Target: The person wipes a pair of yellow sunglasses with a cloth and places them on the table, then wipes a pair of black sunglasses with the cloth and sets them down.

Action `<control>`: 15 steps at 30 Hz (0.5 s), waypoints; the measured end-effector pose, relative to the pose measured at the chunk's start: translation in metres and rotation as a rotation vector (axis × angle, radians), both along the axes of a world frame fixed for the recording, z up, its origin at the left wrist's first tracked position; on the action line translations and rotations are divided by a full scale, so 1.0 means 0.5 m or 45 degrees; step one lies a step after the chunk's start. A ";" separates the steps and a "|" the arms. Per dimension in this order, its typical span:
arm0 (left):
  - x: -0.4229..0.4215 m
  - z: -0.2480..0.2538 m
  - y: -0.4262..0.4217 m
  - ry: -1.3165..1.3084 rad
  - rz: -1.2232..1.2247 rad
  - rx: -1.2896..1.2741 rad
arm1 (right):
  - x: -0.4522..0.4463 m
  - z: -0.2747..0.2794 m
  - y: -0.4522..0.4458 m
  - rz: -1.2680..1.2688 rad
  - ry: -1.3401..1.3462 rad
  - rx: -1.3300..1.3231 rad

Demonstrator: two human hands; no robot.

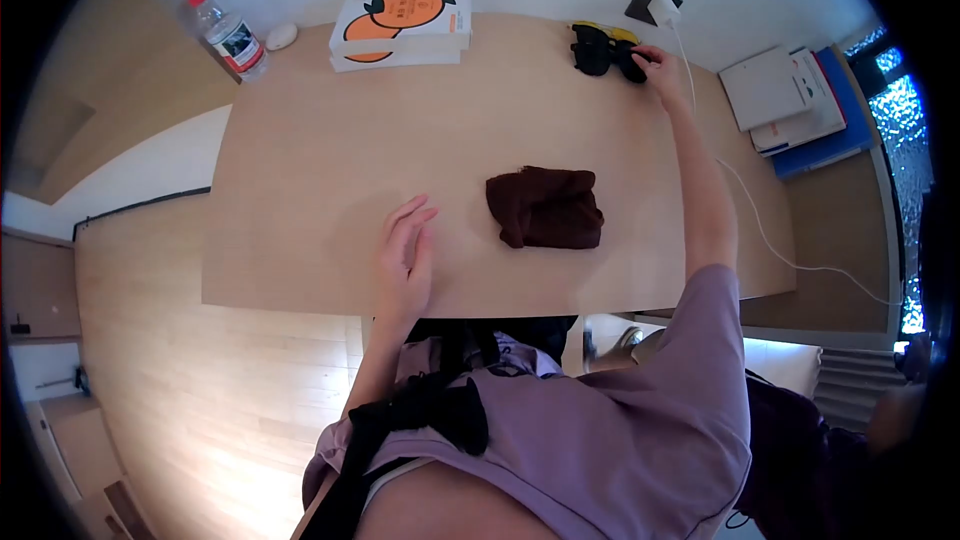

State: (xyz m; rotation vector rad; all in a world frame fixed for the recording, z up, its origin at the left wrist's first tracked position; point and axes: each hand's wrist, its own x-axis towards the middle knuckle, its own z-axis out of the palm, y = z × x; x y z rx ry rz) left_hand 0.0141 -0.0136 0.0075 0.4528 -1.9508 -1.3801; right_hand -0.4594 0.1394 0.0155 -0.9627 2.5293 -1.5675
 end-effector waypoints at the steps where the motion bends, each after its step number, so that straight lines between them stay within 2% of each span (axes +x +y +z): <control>1: 0.000 0.001 -0.001 0.001 0.004 -0.002 | 0.032 0.021 -0.002 -0.070 0.056 0.062; 3: 0.004 0.008 0.000 -0.024 0.010 -0.024 | 0.034 0.016 -0.003 -0.139 0.109 0.122; 5: 0.003 0.025 0.005 -0.048 0.016 -0.008 | -0.028 -0.037 0.002 -0.093 0.284 -0.018; 15: 0.002 0.022 -0.001 -0.106 0.056 -0.118 | -0.042 -0.068 0.013 -0.156 0.229 -0.099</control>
